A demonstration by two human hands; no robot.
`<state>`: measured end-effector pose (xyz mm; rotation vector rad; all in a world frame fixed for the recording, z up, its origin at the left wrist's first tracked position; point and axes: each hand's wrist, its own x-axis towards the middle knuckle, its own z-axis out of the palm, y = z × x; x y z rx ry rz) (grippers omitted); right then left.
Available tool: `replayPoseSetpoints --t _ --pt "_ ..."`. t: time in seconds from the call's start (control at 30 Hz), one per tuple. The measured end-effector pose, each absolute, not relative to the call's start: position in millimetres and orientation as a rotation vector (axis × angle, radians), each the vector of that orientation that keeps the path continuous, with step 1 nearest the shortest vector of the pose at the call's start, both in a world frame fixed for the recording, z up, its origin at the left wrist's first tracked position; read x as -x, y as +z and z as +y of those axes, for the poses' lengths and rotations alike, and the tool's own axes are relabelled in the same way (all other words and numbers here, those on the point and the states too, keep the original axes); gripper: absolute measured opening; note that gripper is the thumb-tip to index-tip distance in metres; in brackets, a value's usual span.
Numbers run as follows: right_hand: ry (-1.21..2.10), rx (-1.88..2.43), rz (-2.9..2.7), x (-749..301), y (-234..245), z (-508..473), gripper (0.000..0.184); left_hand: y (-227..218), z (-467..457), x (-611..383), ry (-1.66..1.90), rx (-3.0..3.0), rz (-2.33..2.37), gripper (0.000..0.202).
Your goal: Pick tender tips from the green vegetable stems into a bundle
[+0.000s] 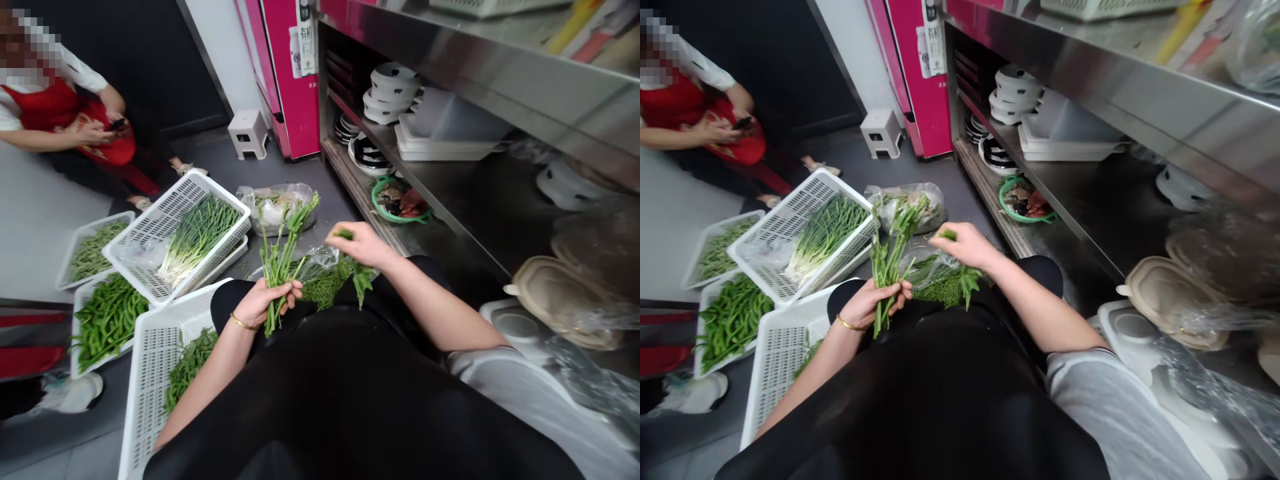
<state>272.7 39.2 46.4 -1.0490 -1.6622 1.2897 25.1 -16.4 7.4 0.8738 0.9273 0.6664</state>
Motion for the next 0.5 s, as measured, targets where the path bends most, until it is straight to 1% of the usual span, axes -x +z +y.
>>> replayPoseSetpoints --t 0.07,0.2,0.33,0.43,0.5 --pt "1.341 1.06 -1.756 -248 44 43 0.027 10 -16 -30 0.63 -0.896 0.885 0.027" --pt "1.482 1.049 -1.623 -226 34 52 0.033 13 -16 -26 0.607 -0.826 0.886 0.033" --pt "1.475 1.056 -1.5 -242 30 52 0.035 9 -20 -12 0.705 -0.773 0.903 0.026" --pt "1.44 1.099 -1.422 -250 26 49 0.037 6 -22 -10 0.743 -0.797 0.918 0.026" --pt "1.357 1.158 -1.445 -252 24 45 0.035 6 -22 -13 0.737 -0.8 0.973 0.026"
